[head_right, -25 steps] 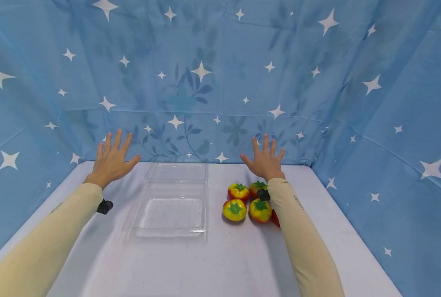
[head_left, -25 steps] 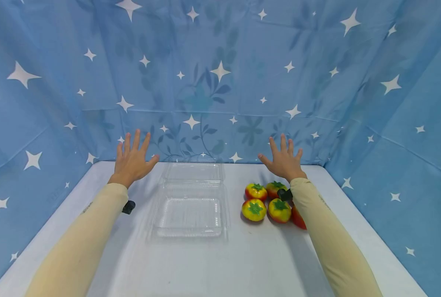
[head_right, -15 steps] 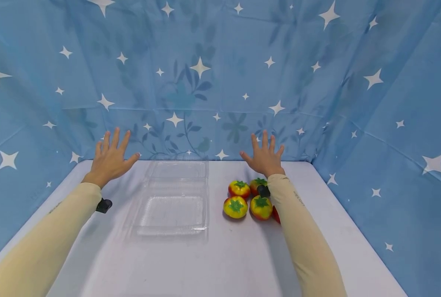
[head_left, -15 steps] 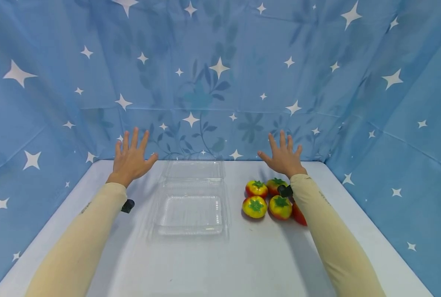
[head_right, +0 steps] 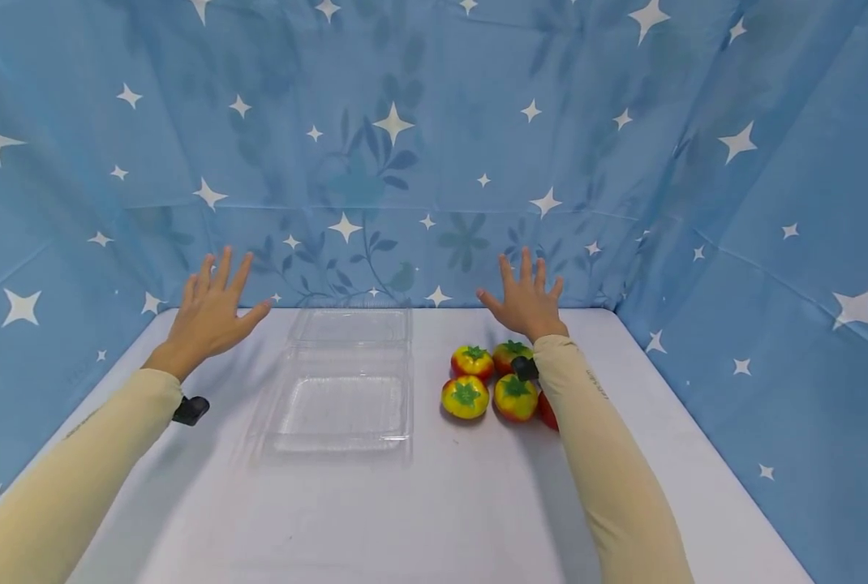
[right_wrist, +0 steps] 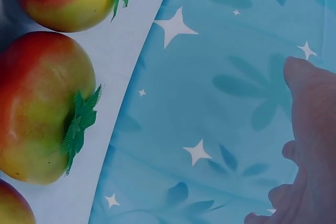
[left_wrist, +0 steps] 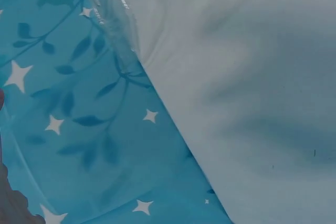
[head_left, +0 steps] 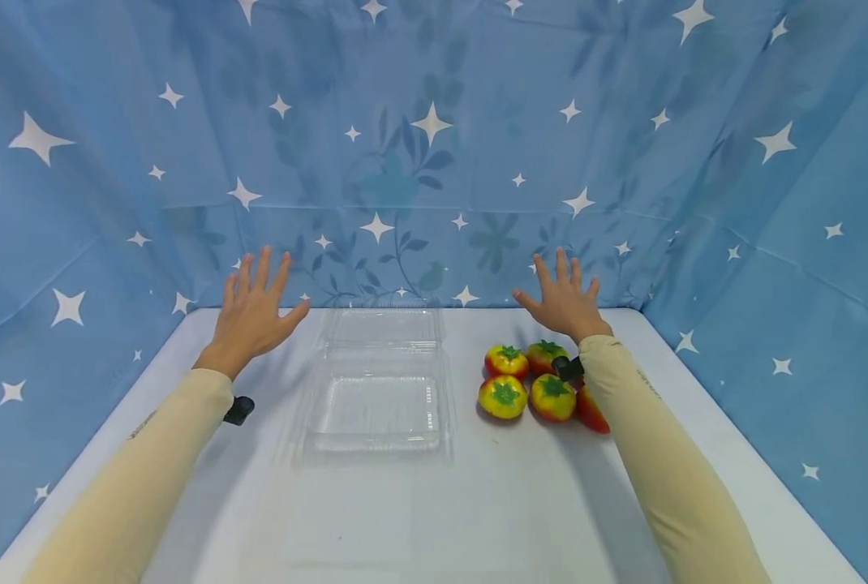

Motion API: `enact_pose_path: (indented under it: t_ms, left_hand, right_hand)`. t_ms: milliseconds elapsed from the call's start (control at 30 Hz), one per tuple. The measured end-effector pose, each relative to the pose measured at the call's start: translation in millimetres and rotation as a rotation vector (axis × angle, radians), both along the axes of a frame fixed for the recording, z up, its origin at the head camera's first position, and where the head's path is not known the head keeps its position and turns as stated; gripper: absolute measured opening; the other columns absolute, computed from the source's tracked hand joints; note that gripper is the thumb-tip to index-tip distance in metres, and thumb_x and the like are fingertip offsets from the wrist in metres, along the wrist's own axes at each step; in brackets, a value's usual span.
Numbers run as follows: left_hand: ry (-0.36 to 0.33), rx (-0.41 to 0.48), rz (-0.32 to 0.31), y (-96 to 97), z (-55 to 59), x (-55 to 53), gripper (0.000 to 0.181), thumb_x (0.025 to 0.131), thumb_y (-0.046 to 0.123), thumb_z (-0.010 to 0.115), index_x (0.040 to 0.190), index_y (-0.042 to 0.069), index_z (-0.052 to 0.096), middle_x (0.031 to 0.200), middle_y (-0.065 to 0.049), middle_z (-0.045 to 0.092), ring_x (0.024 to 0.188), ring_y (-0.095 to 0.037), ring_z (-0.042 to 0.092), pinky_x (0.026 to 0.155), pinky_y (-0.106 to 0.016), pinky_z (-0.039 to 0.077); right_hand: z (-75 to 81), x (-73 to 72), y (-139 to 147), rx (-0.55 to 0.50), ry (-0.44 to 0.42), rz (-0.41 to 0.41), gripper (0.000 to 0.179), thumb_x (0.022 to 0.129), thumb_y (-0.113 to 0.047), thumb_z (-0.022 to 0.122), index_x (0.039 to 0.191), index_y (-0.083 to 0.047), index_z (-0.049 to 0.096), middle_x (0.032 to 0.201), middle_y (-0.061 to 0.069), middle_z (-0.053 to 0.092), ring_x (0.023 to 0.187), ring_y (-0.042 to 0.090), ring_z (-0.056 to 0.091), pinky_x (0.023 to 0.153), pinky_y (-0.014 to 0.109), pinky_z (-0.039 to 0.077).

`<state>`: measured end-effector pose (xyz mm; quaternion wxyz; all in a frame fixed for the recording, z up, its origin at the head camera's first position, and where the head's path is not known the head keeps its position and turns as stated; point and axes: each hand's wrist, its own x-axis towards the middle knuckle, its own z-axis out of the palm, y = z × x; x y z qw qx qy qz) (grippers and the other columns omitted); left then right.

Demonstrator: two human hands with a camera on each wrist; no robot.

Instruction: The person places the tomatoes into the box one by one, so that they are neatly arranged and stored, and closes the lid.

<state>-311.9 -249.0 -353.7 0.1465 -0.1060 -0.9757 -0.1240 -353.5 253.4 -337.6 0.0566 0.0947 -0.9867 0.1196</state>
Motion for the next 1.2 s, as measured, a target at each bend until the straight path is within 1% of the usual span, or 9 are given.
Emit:
enact_pose_path:
  t_ms: [167, 300, 467, 600, 700, 833, 1000, 1133, 1200]
  left_hand:
    - [0.001, 0.092, -0.03, -3.0, 1.1, 18.9, 0.092, 0.109, 0.052, 0.051, 0.173, 0.014, -0.002, 0.177, -0.021, -0.014, 0.16, -0.046, -0.015, 0.124, -0.07, -0.005]
    - [0.003, 0.231, -0.068, -3.9, -3.0, 44.8, 0.095, 0.108, 0.05, 0.055, 0.173, 0.014, -0.004, 0.177, -0.021, -0.015, 0.161, -0.044, -0.016, 0.122, -0.074, -0.005]
    - [-0.045, 0.448, -0.119, 3.3, -18.4, 81.4, 0.1, 0.108, 0.044, 0.06, 0.172, 0.012, -0.009, 0.177, -0.018, -0.016, 0.16, -0.047, -0.012, 0.116, -0.082, 0.002]
    - [-0.137, 0.594, -0.138, 13.3, -35.1, 108.1, 0.103, 0.108, 0.04, 0.063, 0.171, 0.013, -0.013, 0.177, -0.015, -0.015, 0.161, -0.046, -0.007, 0.118, -0.08, 0.008]
    - [-0.193, 0.665, -0.141, 21.2, -47.1, 122.7, 0.104, 0.108, 0.038, 0.065, 0.171, 0.015, -0.014, 0.178, -0.013, -0.014, 0.162, -0.045, -0.004, 0.119, -0.078, 0.01]
    - [-0.24, 0.705, -0.148, 30.3, -61.2, 131.7, 0.108, 0.105, 0.038, 0.07, 0.172, 0.017, -0.012, 0.179, -0.013, -0.01, 0.162, -0.046, -0.002, 0.119, -0.078, 0.012]
    - [-0.303, 0.709, -0.173, 38.8, -79.6, 134.4, 0.112, 0.102, 0.04, 0.074, 0.173, 0.018, -0.01, 0.178, -0.016, -0.007, 0.161, -0.048, 0.001, 0.119, -0.078, 0.013]
    - [-0.33, 0.72, -0.186, 42.4, -89.4, 134.9, 0.114, 0.1, 0.04, 0.076, 0.173, 0.016, -0.009, 0.178, -0.02, -0.007, 0.16, -0.05, 0.001, 0.118, -0.079, 0.013]
    - [-0.346, 0.721, -0.191, 43.3, -93.3, 134.9, 0.116, 0.099, 0.041, 0.077, 0.173, 0.016, -0.009, 0.177, -0.02, -0.009, 0.16, -0.05, -0.001, 0.117, -0.08, 0.012]
  right_hand:
    - [2.1, 1.9, 5.7, -0.008, -0.015, -0.003, 0.091, 0.109, -0.061, 0.047, 0.173, -0.009, 0.008, 0.174, 0.03, -0.013, 0.157, 0.058, -0.006, 0.114, 0.086, -0.001]
    - [5.2, 4.8, 12.6, -0.027, -0.018, 0.014, 0.092, 0.109, -0.061, 0.048, 0.173, -0.008, 0.009, 0.174, 0.03, -0.014, 0.157, 0.059, -0.004, 0.113, 0.086, 0.001]
    - [10.5, 10.9, 20.6, -0.069, -0.021, 0.026, 0.093, 0.109, -0.059, 0.051, 0.173, -0.008, 0.009, 0.174, 0.029, -0.017, 0.157, 0.059, -0.005, 0.113, 0.086, -0.001]
    - [12.8, 16.2, 25.7, -0.109, -0.057, 0.033, 0.091, 0.109, -0.058, 0.051, 0.173, -0.01, 0.006, 0.174, 0.026, -0.02, 0.157, 0.059, -0.007, 0.114, 0.084, -0.002]
    - [14.5, 21.0, 29.0, -0.133, -0.085, 0.042, 0.091, 0.11, -0.057, 0.05, 0.173, -0.01, 0.005, 0.174, 0.025, -0.02, 0.157, 0.057, -0.007, 0.116, 0.083, -0.001]
    - [16.4, 27.6, 32.7, -0.164, -0.113, 0.047, 0.092, 0.109, -0.058, 0.052, 0.174, -0.012, 0.006, 0.175, 0.023, -0.02, 0.158, 0.057, -0.001, 0.117, 0.082, 0.005]
    - [15.2, 33.4, 41.8, -0.19, -0.155, 0.067, 0.095, 0.107, -0.057, 0.058, 0.174, -0.015, 0.006, 0.175, 0.022, -0.021, 0.156, 0.06, 0.007, 0.116, 0.081, 0.017]
    - [12.7, 37.7, 52.7, -0.18, -0.195, 0.076, 0.096, 0.107, -0.052, 0.063, 0.174, -0.013, 0.007, 0.174, 0.026, -0.019, 0.156, 0.06, 0.007, 0.116, 0.081, 0.017]
    - [9.8, 40.0, 59.9, -0.167, -0.215, 0.076, 0.096, 0.106, -0.05, 0.064, 0.173, -0.009, 0.009, 0.174, 0.029, -0.015, 0.156, 0.061, 0.008, 0.115, 0.081, 0.017]
